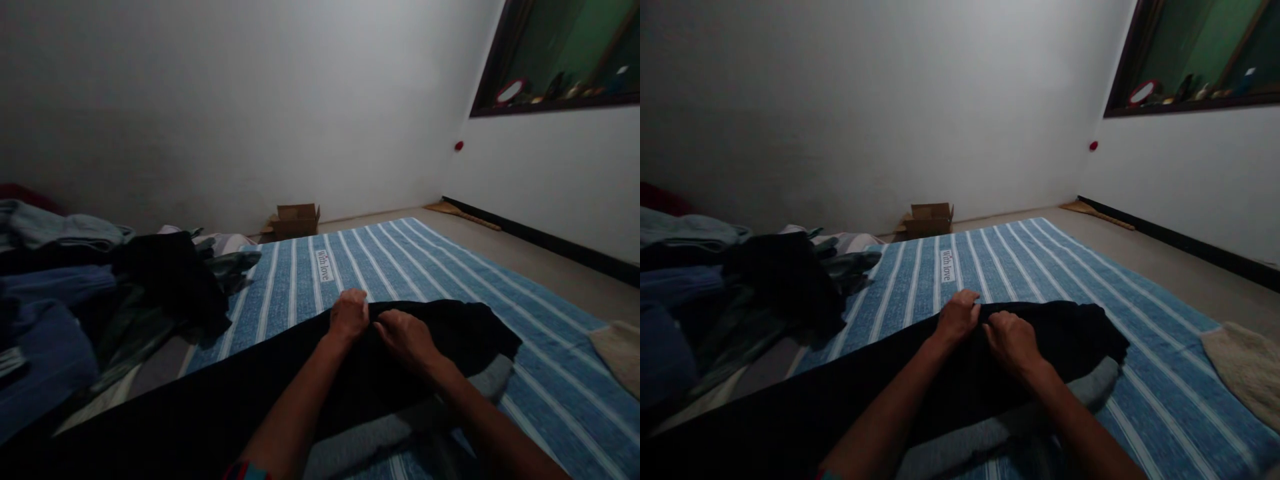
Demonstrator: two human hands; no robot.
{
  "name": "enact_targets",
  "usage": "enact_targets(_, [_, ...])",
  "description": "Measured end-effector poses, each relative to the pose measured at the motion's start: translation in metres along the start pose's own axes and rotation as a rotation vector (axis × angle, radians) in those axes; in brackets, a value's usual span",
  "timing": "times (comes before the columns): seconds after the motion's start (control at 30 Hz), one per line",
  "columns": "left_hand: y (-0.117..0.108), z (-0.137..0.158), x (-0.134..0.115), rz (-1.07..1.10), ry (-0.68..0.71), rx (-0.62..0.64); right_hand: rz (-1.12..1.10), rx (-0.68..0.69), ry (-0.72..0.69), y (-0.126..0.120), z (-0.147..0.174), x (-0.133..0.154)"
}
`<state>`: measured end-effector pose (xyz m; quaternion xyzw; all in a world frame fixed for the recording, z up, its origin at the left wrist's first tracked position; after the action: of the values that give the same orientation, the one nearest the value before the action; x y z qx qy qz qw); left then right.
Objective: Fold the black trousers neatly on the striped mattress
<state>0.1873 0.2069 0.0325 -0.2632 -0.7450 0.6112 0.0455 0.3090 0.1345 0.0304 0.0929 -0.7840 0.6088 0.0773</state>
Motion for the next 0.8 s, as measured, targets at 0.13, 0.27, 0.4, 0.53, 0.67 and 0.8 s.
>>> enact_targets(0.13, [-0.009, -0.027, 0.035, -0.064, -0.117, 0.065, 0.009, 0.017, -0.028, 0.014, -0.035, 0.023])
enact_targets(0.27, [0.0, -0.041, 0.053, -0.03, -0.158, 0.174, 0.011, 0.046, -0.047, 0.034, -0.054, 0.024])
enact_targets(0.4, [0.01, -0.047, 0.061, 0.058, -0.155, 0.21, 0.014, 0.019, -0.057, 0.052, -0.053, 0.016])
enact_targets(0.53, [0.015, -0.048, 0.069, 0.166, -0.143, 0.192, 0.006, -0.101, -0.067, 0.066, -0.043, 0.01])
enact_targets(0.67, [0.021, -0.044, 0.078, 0.27, -0.15, 0.149, -0.001, -0.289, -0.086, 0.077, -0.039, 0.007])
enact_targets(0.8, [0.029, -0.041, 0.081, 0.351, -0.156, 0.096, -0.039, -0.414, -0.109, 0.082, -0.038, 0.005])
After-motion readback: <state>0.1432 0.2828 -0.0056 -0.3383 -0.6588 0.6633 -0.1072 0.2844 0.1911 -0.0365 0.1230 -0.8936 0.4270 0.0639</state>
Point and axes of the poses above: each hand's wrist, its own z-axis away from the middle knuckle, its own y-axis out of the palm, x = y × z, the point moved 1 cm from there along -z, towards the middle knuckle, and after that the axes turned 9 degrees about -x, right-handed, at the moved point
